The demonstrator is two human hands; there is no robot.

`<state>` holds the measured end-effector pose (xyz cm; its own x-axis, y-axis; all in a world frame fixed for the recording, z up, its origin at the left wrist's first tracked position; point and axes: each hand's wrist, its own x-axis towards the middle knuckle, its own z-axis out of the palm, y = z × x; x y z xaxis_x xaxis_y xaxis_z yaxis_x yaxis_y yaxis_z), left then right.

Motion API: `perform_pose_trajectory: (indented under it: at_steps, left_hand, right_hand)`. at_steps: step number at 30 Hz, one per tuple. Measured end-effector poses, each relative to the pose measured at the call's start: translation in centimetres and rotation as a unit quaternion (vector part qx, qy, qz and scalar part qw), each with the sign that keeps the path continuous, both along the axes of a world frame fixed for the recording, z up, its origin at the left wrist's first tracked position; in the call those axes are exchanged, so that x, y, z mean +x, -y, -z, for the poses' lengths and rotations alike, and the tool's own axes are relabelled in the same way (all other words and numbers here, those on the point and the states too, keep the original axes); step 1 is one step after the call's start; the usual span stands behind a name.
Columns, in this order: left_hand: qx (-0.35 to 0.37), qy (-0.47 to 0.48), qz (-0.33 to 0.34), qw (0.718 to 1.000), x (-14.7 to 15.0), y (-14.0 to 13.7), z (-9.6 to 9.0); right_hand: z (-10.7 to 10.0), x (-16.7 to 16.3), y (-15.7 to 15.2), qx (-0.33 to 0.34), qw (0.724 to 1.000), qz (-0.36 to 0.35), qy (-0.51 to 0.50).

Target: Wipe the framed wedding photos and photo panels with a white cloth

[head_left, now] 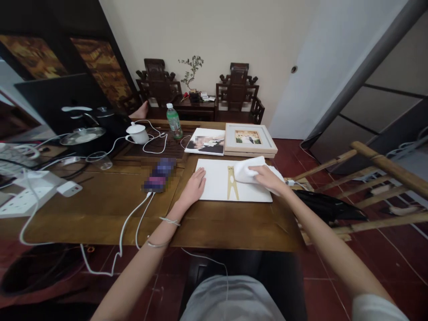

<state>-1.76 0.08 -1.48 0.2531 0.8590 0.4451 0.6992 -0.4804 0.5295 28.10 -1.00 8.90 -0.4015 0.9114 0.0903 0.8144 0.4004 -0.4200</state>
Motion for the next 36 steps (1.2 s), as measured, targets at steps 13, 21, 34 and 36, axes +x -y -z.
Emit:
perform_pose_trajectory:
  at_steps: [13,21,34,36]
  left_hand:
    - [-0.014,-0.005,-0.002,1.000,0.0,0.2,-0.4]
    - [-0.007,-0.002,0.001,1.000,0.1,0.2,-0.4]
    - [0.003,-0.004,0.001,1.000,0.1,0.2,-0.2]
    - [0.005,-0.003,0.002,1.000,0.1,0.1,-0.1]
  right_hand:
    - [-1.0,-0.5,-7.5,-0.053,0.997,0.048,-0.012]
    - [0.3,1.0,2.3,-0.024,0.999,-0.002,-0.037]
    - [0.4,1.1,7.9,-0.057,0.997,-0.006,-0.052]
    - [0.5,1.2,5.2,-0.060,0.996,0.009,-0.064]
